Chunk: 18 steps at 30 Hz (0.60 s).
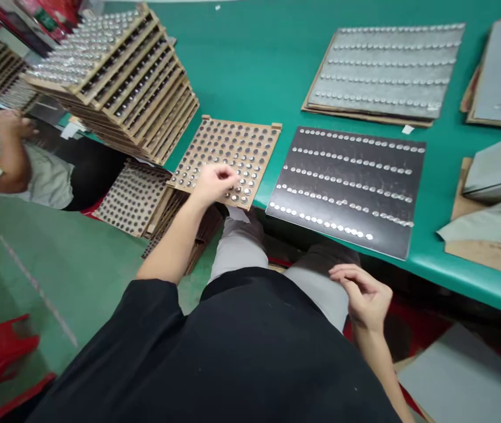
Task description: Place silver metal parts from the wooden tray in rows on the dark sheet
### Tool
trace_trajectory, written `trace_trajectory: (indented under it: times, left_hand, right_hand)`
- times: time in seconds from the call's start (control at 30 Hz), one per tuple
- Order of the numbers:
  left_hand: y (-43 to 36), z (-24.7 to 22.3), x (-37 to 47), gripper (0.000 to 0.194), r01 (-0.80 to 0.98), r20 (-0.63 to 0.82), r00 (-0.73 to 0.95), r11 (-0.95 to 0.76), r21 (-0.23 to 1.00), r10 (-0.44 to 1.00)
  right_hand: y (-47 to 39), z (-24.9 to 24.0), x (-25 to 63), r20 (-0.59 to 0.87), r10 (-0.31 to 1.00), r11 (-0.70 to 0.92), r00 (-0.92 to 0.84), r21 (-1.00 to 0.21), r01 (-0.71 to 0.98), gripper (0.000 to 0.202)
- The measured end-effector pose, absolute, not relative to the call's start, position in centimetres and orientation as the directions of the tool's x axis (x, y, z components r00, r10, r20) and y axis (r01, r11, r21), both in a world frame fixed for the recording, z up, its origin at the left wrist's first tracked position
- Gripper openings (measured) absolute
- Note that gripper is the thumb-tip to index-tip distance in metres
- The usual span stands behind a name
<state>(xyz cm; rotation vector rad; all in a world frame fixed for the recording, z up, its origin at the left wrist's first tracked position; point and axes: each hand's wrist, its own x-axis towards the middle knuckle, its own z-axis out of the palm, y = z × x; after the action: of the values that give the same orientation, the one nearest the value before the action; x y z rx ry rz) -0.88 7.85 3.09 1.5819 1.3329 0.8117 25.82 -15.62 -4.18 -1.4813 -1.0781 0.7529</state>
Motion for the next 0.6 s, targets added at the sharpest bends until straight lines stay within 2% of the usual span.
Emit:
trace_trajectory:
  times: [0.07, 0.13, 0.23, 0.33, 0.43, 0.53, 0.6]
  left_hand:
    - [11.0, 2.8, -2.9, 0.008, 0.572, -0.013, 0.031, -0.007, 0.82, 0.999]
    - [13.3, 2.2, -4.2, 0.009, 0.696, 0.029, -0.047, 0.011, 0.718, 0.998]
    - [15.3, 1.6, -5.4, 0.01, 0.776, 0.06, -0.058, 0.007, 0.631, 0.997]
    - [16.1, 1.3, -6.1, 0.008, 0.785, 0.082, -0.055, -0.007, 0.619, 0.995]
    - [16.4, 1.2, -6.6, 0.008, 0.793, 0.072, -0.058, 0.002, 0.61, 0.996]
    - [16.4, 1.3, -6.8, 0.007, 0.835, 0.04, -0.097, 0.059, 0.548, 0.994]
    - [16.2, 1.5, -6.9, 0.008, 0.853, 0.082, -0.132, 0.072, 0.517, 0.988]
  right_hand:
    - [-15.6, -4.0, 25.5, 0.072, 0.911, -0.02, 0.405, -0.976, 0.217, 0.017]
    - [-15.5, -4.0, 25.0, 0.007, 0.89, -0.085, 0.456, -0.98, 0.181, 0.017]
    - [-15.5, -4.6, 24.7, -0.133, 0.872, -0.171, 0.471, -0.985, 0.038, 0.019]
    - [-15.7, -5.5, 24.9, -0.199, 0.891, -0.201, 0.408, -0.979, -0.039, 0.027]
    - [-15.9, -5.9, 25.1, -0.194, 0.907, -0.214, 0.375, -0.977, 0.014, 0.035]
    - [-15.8, -5.4, 24.8, -0.162, 0.913, -0.21, 0.373, -0.974, 0.09, 0.04]
    - [-15.6, -4.7, 24.7, -0.113, 0.918, -0.186, 0.381, -0.969, 0.161, 0.042]
